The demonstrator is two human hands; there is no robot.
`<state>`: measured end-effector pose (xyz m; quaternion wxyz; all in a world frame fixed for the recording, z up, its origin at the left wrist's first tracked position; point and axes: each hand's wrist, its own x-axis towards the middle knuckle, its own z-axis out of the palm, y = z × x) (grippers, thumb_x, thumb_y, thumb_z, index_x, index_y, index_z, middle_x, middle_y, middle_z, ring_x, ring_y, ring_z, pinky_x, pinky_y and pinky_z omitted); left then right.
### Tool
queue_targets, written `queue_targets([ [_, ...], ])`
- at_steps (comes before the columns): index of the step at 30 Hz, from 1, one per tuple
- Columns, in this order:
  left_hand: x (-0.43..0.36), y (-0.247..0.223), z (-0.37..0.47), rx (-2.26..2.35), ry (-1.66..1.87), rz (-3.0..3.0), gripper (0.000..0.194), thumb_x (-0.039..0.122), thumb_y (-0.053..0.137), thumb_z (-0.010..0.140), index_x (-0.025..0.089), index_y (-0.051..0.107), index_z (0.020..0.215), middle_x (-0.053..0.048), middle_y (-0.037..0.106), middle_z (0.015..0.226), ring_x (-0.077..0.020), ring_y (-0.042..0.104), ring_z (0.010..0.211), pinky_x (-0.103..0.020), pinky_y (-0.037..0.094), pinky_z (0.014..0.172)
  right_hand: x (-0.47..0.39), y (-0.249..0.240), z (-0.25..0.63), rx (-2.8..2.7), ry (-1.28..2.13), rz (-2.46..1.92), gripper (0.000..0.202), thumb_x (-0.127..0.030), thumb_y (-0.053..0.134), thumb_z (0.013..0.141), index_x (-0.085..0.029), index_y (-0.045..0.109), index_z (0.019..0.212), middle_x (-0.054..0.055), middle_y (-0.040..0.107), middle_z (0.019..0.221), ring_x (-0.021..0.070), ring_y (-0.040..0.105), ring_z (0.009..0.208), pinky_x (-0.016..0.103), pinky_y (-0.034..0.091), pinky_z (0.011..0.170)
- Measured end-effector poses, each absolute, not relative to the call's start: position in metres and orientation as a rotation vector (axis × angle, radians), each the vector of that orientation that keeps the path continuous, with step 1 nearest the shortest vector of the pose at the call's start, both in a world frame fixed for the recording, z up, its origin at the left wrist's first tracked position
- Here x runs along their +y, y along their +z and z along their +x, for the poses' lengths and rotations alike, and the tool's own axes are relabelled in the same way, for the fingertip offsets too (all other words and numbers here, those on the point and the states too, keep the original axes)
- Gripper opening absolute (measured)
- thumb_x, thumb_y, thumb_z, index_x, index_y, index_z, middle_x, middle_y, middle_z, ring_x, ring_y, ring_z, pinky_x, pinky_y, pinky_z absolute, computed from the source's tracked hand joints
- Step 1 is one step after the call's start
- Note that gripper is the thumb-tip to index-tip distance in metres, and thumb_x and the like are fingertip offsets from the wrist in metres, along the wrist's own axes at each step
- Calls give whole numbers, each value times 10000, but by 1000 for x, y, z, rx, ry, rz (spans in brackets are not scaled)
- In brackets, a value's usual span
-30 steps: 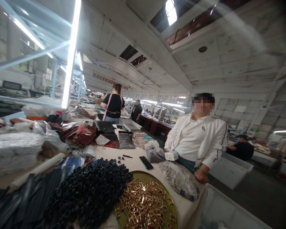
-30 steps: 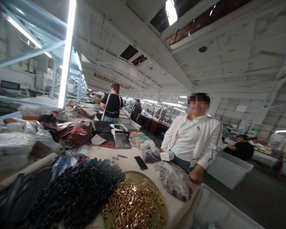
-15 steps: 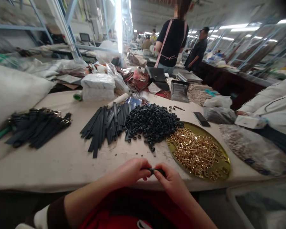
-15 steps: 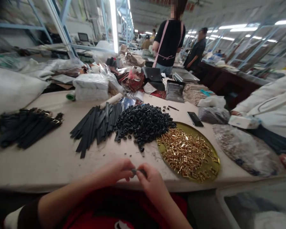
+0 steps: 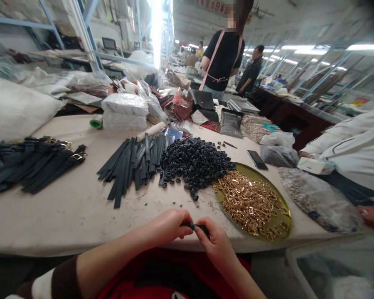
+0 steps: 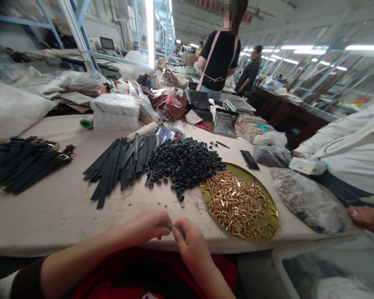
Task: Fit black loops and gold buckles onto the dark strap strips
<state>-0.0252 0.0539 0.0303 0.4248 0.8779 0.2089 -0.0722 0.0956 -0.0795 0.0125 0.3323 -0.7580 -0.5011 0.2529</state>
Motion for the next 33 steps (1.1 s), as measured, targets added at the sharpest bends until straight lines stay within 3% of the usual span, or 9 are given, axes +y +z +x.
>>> queue_targets([
  [5,51,16,-24,529,-152,2496,262,353,459,785,184,654,743,-37,648,656,-167,581,619,-215,324,495,-78,3,92,-1323,615,-2009,173,-300,407,833,-180,528,802,21,582,728,145,534,692,247,384,625],
  [10,48,10,-16,552,-192,2409,240,295,447,795,188,647,718,-10,627,599,-129,548,536,-200,315,464,-78,0,93,-1333,643,-2032,181,-300,395,840,-182,522,787,16,579,705,141,534,666,246,388,603],
  [15,54,13,-18,532,-81,2459,226,361,497,788,194,649,775,-16,636,656,-152,572,609,-215,354,515,-80,10,102,-1423,598,-1999,142,-276,423,832,-192,499,916,25,610,800,143,569,737,248,436,649],
  [20,54,11,-26,502,2,2509,217,373,509,804,201,637,838,-31,648,720,-169,588,678,-230,395,588,-85,13,102,-1614,234,-1947,99,-194,395,840,-195,489,871,37,608,752,155,570,695,275,461,624],
  [26,41,9,-32,356,193,2614,303,366,373,877,174,607,860,-57,637,729,-170,583,705,-261,415,655,-88,12,92,-1779,-183,-1783,146,-130,432,821,-197,491,936,60,646,819,160,593,733,293,486,658],
  [29,39,11,-32,413,144,2609,283,344,381,876,167,602,855,-59,642,739,-175,586,709,-262,420,651,-87,9,93,-1754,-150,-1809,129,-131,428,823,-182,494,922,64,646,802,163,595,737,292,480,674],
  [33,42,14,-33,418,-58,2598,231,294,411,865,170,605,841,-54,655,769,-175,596,701,-247,420,620,-86,1,99,-1643,177,-1935,112,-210,403,847,-188,498,902,35,628,748,148,585,678,259,456,618],
])
